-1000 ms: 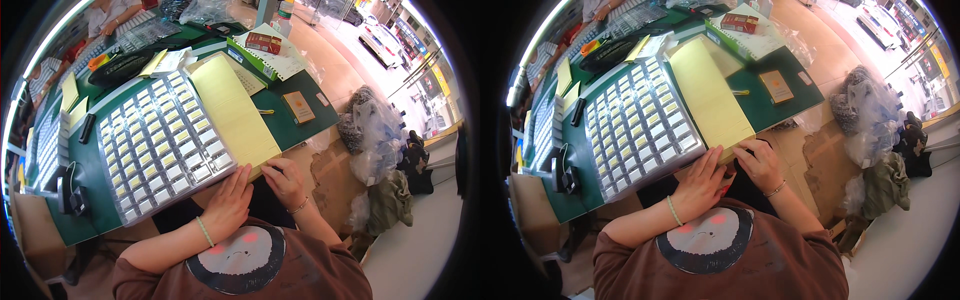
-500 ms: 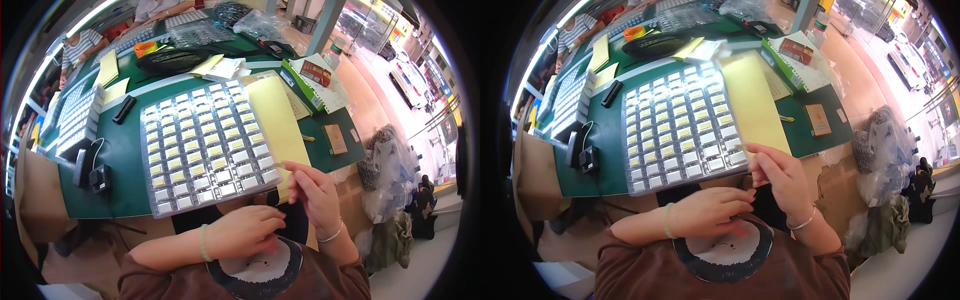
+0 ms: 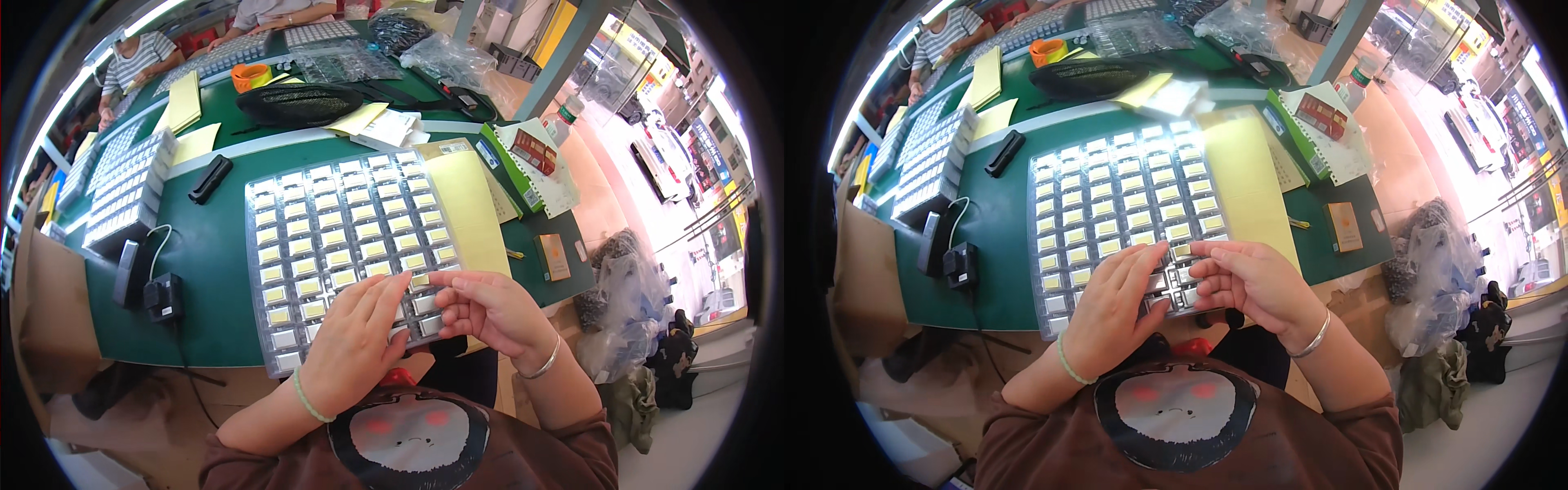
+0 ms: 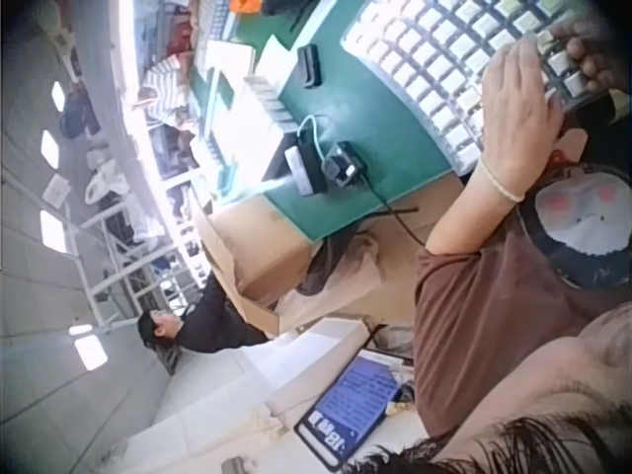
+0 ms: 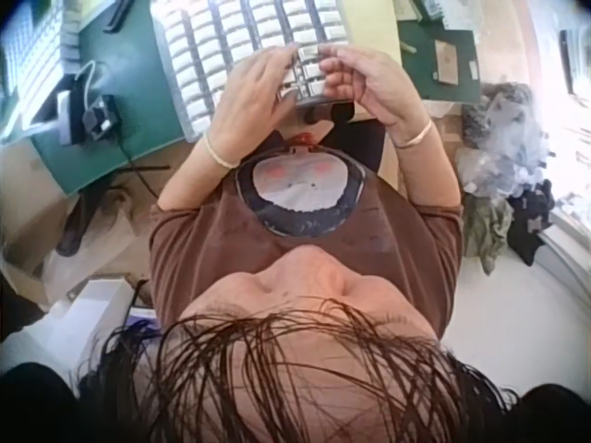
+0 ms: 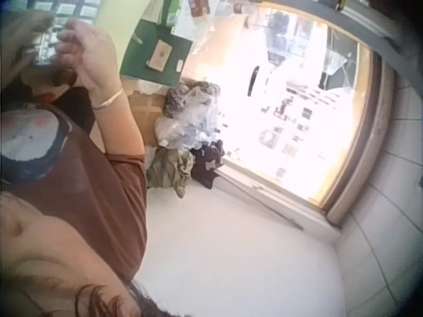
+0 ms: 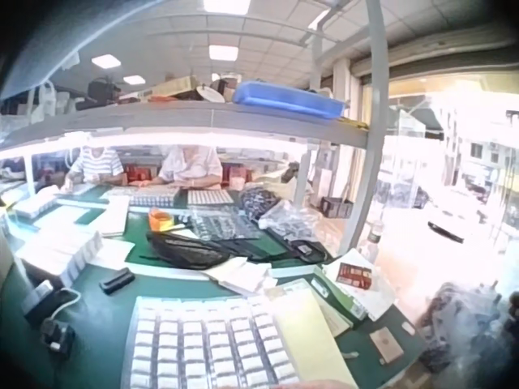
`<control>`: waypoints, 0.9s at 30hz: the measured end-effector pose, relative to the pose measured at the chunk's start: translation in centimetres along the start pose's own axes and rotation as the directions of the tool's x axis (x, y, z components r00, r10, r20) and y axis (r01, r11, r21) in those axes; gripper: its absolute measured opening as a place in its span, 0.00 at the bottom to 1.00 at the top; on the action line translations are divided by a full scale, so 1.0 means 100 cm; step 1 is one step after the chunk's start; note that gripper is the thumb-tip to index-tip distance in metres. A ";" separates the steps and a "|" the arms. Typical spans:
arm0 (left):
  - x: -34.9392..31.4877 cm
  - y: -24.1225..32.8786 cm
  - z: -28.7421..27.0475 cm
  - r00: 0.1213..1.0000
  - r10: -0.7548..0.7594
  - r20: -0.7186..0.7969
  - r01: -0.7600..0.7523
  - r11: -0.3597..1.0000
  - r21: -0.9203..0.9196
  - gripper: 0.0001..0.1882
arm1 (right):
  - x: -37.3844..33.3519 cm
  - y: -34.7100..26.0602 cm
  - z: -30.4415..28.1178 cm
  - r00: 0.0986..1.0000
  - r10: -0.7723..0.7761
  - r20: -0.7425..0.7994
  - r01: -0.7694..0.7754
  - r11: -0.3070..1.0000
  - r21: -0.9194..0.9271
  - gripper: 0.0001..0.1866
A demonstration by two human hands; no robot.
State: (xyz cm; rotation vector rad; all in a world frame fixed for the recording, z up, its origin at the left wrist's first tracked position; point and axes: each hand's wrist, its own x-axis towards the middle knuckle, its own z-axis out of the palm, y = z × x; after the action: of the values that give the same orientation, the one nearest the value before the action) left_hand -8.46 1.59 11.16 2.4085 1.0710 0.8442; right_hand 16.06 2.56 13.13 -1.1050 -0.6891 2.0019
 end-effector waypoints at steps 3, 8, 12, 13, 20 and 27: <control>0.000 -0.001 -0.001 1.000 0.006 0.002 -0.006 1.000 -0.012 0.38 | -0.001 0.000 -0.003 1.000 0.010 0.011 -0.010 1.000 0.012 0.21; 0.000 -0.003 0.000 1.000 0.015 -0.006 -0.016 1.000 -0.020 0.39 | -0.001 0.000 -0.006 1.000 0.022 0.019 -0.022 1.000 0.010 0.22; -0.001 -0.002 0.001 1.000 0.012 -0.024 -0.013 0.999 -0.053 0.41 | -0.002 -0.002 -0.001 1.000 0.028 0.005 -0.028 1.000 -0.014 0.21; -0.001 -0.002 0.001 1.000 0.005 -0.029 -0.007 0.998 -0.066 0.41 | -0.002 -0.002 0.000 0.999 0.032 0.004 -0.032 0.999 -0.012 0.21; -0.001 -0.001 0.003 1.000 0.005 0.002 -0.005 1.000 -0.018 0.40 | -0.002 0.000 0.001 1.000 0.030 0.000 -0.030 0.999 -0.026 0.21; -0.001 -0.001 0.007 0.999 0.036 0.036 -0.039 0.997 0.067 0.38 | -0.003 0.002 0.002 1.000 0.017 0.001 -0.017 0.998 -0.059 0.23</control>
State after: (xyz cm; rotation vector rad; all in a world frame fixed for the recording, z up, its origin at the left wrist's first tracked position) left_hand -8.16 1.55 10.55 2.4975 1.0609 0.7873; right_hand 15.97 2.24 13.21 -1.1481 -0.7465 2.0079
